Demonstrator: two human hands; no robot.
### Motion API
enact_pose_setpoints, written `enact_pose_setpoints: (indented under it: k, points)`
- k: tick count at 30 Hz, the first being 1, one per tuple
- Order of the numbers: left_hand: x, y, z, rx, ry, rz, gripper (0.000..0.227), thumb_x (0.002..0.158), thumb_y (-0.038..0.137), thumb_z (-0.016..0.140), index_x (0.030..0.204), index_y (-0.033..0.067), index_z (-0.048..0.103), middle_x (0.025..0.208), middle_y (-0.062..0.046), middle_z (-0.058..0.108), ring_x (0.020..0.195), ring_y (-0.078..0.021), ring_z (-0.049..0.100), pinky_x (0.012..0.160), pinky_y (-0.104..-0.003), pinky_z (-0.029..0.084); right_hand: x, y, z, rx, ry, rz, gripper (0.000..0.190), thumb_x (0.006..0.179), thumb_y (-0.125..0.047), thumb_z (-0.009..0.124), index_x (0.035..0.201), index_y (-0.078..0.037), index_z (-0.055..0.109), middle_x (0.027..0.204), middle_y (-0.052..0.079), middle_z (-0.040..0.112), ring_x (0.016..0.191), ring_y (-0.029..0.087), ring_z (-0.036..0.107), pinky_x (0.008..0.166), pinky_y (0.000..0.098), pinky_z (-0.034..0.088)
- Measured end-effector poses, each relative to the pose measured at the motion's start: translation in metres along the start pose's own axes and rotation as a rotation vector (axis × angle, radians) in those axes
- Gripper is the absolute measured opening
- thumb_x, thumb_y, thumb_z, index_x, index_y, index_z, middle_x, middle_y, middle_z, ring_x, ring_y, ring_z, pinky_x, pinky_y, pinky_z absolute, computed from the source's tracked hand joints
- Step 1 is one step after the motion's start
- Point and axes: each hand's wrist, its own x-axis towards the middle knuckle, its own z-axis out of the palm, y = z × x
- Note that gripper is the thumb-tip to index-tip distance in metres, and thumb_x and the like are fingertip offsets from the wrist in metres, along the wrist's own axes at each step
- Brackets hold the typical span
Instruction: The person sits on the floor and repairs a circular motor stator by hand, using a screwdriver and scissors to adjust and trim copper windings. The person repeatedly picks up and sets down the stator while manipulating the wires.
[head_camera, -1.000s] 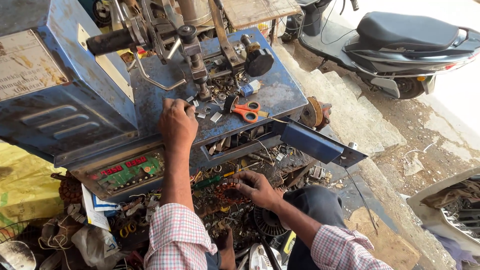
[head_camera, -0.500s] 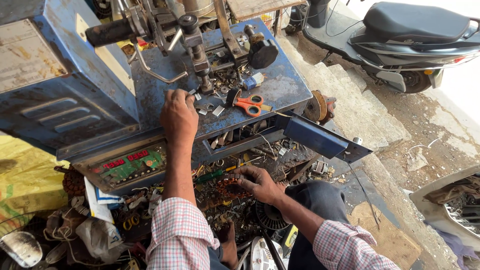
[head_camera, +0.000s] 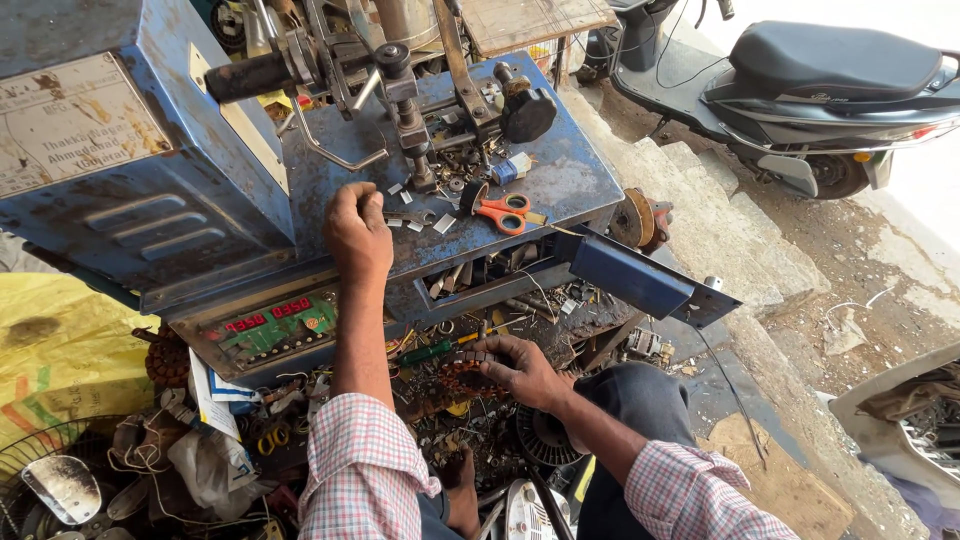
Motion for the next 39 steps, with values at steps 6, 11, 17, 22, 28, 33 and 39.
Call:
enact_pose_setpoints:
  k: [6, 11, 17, 22, 28, 33, 39]
  points:
    - [-0.017, 0.019, -0.025, -0.501, -0.001, -0.166, 0.006, 0.103, 0.002, 0.065, 0.107, 0.0034, 0.069, 0.096, -0.007, 0.067, 0.071, -0.0140, 0.064, 0.060, -0.026, 0.054, 0.001, 0.001, -0.001, 0.012, -0.012, 0.055, 0.038, 0.095, -0.025, 0.070, 0.126, -0.005, 0.067, 0.110, 0.009, 0.074, 0.093, 0.016, 0.071, 0.084, 0.0349, 0.062]
    - [-0.114, 0.070, -0.078, -0.469, -0.139, -0.713, 0.014, 0.099, 0.008, 0.064, 0.108, 0.0109, 0.073, 0.074, 0.000, 0.070, 0.055, -0.0077, 0.062, 0.044, -0.022, 0.053, 0.002, -0.005, -0.003, -0.147, 0.019, 0.050, 0.038, 0.092, -0.031, 0.070, 0.124, -0.011, 0.070, 0.121, 0.009, 0.072, 0.106, 0.023, 0.069, 0.091, 0.0437, 0.059]
    - [-0.219, 0.083, -0.083, -0.713, -0.300, -0.978, 0.015, 0.092, 0.000, 0.070, 0.106, 0.0021, 0.075, 0.089, -0.007, 0.075, 0.071, -0.0092, 0.067, 0.058, -0.022, 0.053, 0.004, -0.004, -0.005, 0.017, 0.071, 0.165, 0.030, 0.096, -0.022, 0.070, 0.122, -0.009, 0.070, 0.115, 0.010, 0.073, 0.102, 0.022, 0.070, 0.088, 0.0369, 0.058]
    - [-0.224, 0.057, -0.069, -0.502, -0.296, -0.627, 0.006, 0.096, 0.000, 0.067, 0.102, 0.0007, 0.066, 0.104, -0.005, 0.068, 0.087, -0.0129, 0.066, 0.075, -0.027, 0.057, 0.012, -0.005, -0.002, 0.177, 0.071, 0.208, 0.033, 0.093, -0.010, 0.068, 0.125, -0.003, 0.066, 0.109, 0.007, 0.075, 0.097, 0.015, 0.071, 0.091, 0.0316, 0.059]
    - [-0.219, 0.058, -0.062, -0.360, -0.332, -0.715, 0.007, 0.098, 0.002, 0.065, 0.104, 0.0037, 0.066, 0.092, -0.004, 0.073, 0.085, -0.0127, 0.070, 0.077, -0.027, 0.058, 0.017, 0.000, -0.001, 0.232, 0.060, 0.195, 0.033, 0.092, -0.003, 0.069, 0.125, 0.002, 0.066, 0.110, 0.009, 0.074, 0.094, 0.013, 0.069, 0.086, 0.0300, 0.057]
    - [-0.203, 0.075, -0.065, -0.267, -0.396, -0.649, 0.018, 0.092, 0.007, 0.075, 0.109, 0.0082, 0.077, 0.097, -0.007, 0.080, 0.082, -0.0153, 0.075, 0.070, -0.029, 0.060, 0.014, -0.005, 0.001, 0.258, 0.048, 0.252, 0.032, 0.092, -0.002, 0.069, 0.123, 0.000, 0.066, 0.110, 0.008, 0.074, 0.094, 0.012, 0.070, 0.086, 0.0289, 0.059]
    - [-0.192, 0.084, -0.068, -0.169, -0.370, -0.306, 0.021, 0.095, 0.003, 0.075, 0.115, 0.0077, 0.075, 0.106, -0.012, 0.076, 0.093, -0.0234, 0.076, 0.078, -0.032, 0.063, 0.013, -0.013, 0.002, 0.288, 0.052, 0.269, 0.032, 0.091, -0.001, 0.070, 0.123, 0.000, 0.066, 0.111, 0.008, 0.072, 0.097, 0.013, 0.070, 0.090, 0.0297, 0.060]
